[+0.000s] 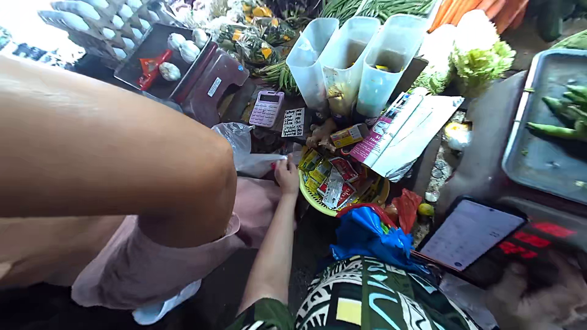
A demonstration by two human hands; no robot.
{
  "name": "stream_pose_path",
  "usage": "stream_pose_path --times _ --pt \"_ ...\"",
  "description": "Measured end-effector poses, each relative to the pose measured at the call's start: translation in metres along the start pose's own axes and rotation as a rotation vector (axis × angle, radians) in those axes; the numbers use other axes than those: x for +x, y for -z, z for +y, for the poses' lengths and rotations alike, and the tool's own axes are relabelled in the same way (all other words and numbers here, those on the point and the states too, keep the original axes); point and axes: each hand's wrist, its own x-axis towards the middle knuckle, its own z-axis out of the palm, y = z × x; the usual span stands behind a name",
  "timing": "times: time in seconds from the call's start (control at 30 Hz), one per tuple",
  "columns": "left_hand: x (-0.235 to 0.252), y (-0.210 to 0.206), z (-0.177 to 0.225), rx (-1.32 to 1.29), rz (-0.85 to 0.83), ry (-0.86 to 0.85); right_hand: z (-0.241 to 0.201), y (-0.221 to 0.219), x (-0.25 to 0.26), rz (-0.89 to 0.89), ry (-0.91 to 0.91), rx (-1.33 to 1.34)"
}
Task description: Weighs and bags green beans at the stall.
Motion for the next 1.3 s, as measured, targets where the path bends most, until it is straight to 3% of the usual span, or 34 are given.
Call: stream_pose_path --times 0.13,0.27,0.37,0.5,0.57,0.63,0.7,0.77,0.83,0.9,0.97,1.07,1.17,1.27,1.3 --pt "-0.067 0.018 0.108 -0.363 0.023 -0.425 -0.008 0.008 0.005 0.081 0.127 0.041" --pt "-0.129 0.054 0.192 -0.706 -0.188 -0.778 -0.06 0.019 0.033 -0.017 0.315 0.386" --pt "-0.16 0.077 0.224 -0.796 -0.36 -0.993 -0.089 0.024 0.054 -0.106 0.405 0.487" --pt "-0.16 0.102 0.225 -0.702 -0.102 -1.123 -0.09 0.034 0.063 -0.246 0.46 0.695" --pt "-0.151 0.118 0.222 -0.547 -0.07 -1.108 -0.09 0.043 0.06 -0.418 0.469 0.709" --pt "-0.142 0.132 0.218 -0.392 -0.319 -1.101 -0.088 0.048 0.055 -0.575 0.486 0.739" --pt "-0.131 0.135 0.208 -0.436 -0.693 -1.012 -0.084 0.05 0.052 -0.654 0.436 0.808" --pt "-0.117 0.136 0.196 -0.667 -1.054 -0.82 -0.078 0.049 0.05 -0.683 0.314 0.888" --pt "-0.114 0.139 0.184 -1.075 -1.215 -0.521 -0.075 0.049 0.05 -0.684 0.189 0.955" --pt "-0.129 0.137 0.175 -1.38 -1.093 -0.203 -0.075 0.049 0.053 -0.643 0.102 0.953" --pt "-0.144 0.128 0.175 -1.637 -1.119 -0.008 -0.076 0.05 0.061 -0.568 0.073 0.812" --pt "-0.162 0.129 0.187 -1.543 -1.086 0.166 -0.089 0.051 0.083 -0.397 0.19 0.447" --pt "-0.164 0.143 0.199 -1.487 -1.031 0.089 -0.127 0.052 0.09 -0.361 0.379 0.315" --pt "-0.169 0.152 0.187 -1.528 -0.908 0.045 -0.17 0.042 0.068 -0.431 0.669 0.531" --pt "-0.168 0.146 0.167 -1.57 -0.953 -0.043 -0.176 0.035 0.065 -0.441 0.717 0.601"
